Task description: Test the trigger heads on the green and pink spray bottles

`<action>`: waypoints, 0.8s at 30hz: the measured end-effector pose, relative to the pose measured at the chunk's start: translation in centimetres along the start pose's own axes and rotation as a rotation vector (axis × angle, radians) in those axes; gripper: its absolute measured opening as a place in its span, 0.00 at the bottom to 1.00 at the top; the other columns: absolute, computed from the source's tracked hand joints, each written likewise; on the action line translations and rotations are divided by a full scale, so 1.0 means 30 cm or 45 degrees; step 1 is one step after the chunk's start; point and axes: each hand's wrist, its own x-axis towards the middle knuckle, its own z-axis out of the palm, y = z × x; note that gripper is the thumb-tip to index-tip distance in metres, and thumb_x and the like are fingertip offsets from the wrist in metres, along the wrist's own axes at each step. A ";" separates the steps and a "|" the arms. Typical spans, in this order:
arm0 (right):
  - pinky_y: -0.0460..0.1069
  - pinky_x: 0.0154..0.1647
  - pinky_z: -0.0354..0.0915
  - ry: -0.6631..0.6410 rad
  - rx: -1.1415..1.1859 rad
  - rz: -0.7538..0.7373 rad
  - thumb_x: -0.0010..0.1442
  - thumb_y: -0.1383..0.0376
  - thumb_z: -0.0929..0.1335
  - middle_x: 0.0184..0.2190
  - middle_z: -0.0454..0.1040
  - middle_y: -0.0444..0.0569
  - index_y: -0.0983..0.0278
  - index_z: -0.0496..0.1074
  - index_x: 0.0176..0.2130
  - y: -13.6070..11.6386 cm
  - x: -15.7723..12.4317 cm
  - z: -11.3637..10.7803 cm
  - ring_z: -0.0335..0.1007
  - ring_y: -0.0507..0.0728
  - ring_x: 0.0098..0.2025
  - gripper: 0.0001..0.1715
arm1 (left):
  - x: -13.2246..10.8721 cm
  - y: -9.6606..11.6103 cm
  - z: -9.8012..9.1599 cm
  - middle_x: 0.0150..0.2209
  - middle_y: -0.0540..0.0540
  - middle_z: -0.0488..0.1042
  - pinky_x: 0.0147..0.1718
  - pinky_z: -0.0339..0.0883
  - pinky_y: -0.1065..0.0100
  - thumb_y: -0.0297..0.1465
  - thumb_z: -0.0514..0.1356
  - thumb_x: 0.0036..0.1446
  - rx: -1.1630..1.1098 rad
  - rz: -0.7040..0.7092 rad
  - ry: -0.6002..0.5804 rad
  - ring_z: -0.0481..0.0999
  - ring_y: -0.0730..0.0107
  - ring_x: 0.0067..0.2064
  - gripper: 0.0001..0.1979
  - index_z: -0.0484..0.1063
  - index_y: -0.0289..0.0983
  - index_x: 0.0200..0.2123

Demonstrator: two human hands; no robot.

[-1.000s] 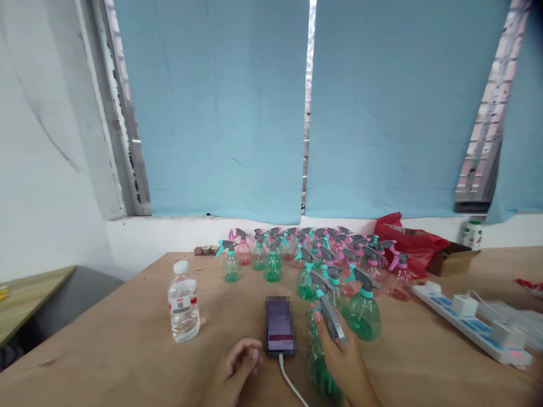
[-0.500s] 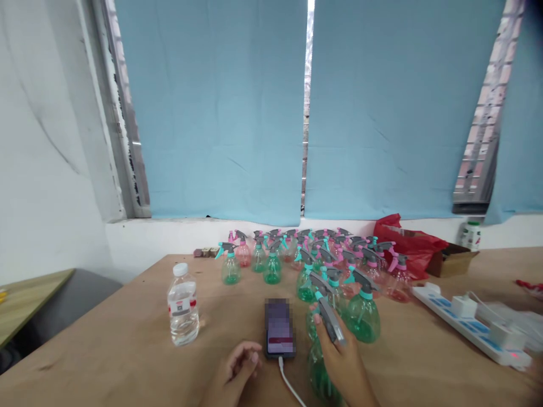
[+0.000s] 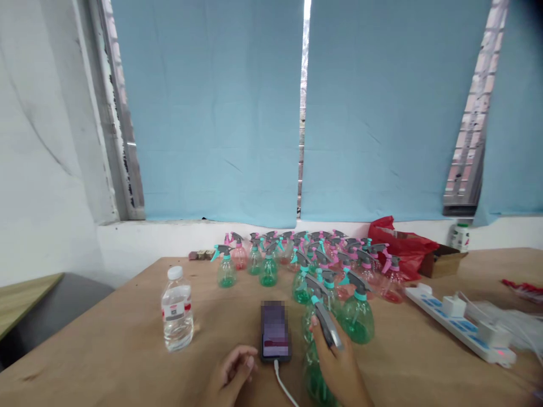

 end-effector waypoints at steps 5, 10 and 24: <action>0.51 0.45 0.76 0.045 -0.085 -0.041 0.67 0.48 0.67 0.44 0.83 0.54 0.61 0.79 0.54 0.019 0.002 0.015 0.81 0.63 0.45 0.25 | 0.005 -0.007 -0.006 0.36 0.46 0.79 0.47 0.71 0.61 0.64 0.59 0.54 0.009 -0.029 0.018 0.77 0.59 0.40 0.33 0.79 0.43 0.45; 0.54 0.48 0.73 0.136 -0.234 -0.156 0.68 0.53 0.67 0.43 0.81 0.54 0.61 0.77 0.51 0.038 -0.008 0.022 0.79 0.63 0.46 0.20 | 0.009 -0.013 -0.009 0.37 0.46 0.80 0.48 0.71 0.60 0.65 0.58 0.54 0.050 -0.037 0.003 0.76 0.58 0.40 0.34 0.79 0.43 0.45; 0.64 0.53 0.70 0.128 -0.491 -0.267 0.66 0.47 0.68 0.49 0.76 0.58 0.61 0.71 0.55 0.182 -0.028 0.092 0.73 0.70 0.53 0.27 | 0.011 -0.002 -0.007 0.37 0.47 0.79 0.47 0.70 0.61 0.67 0.55 0.54 0.083 -0.017 -0.016 0.76 0.58 0.40 0.36 0.78 0.43 0.46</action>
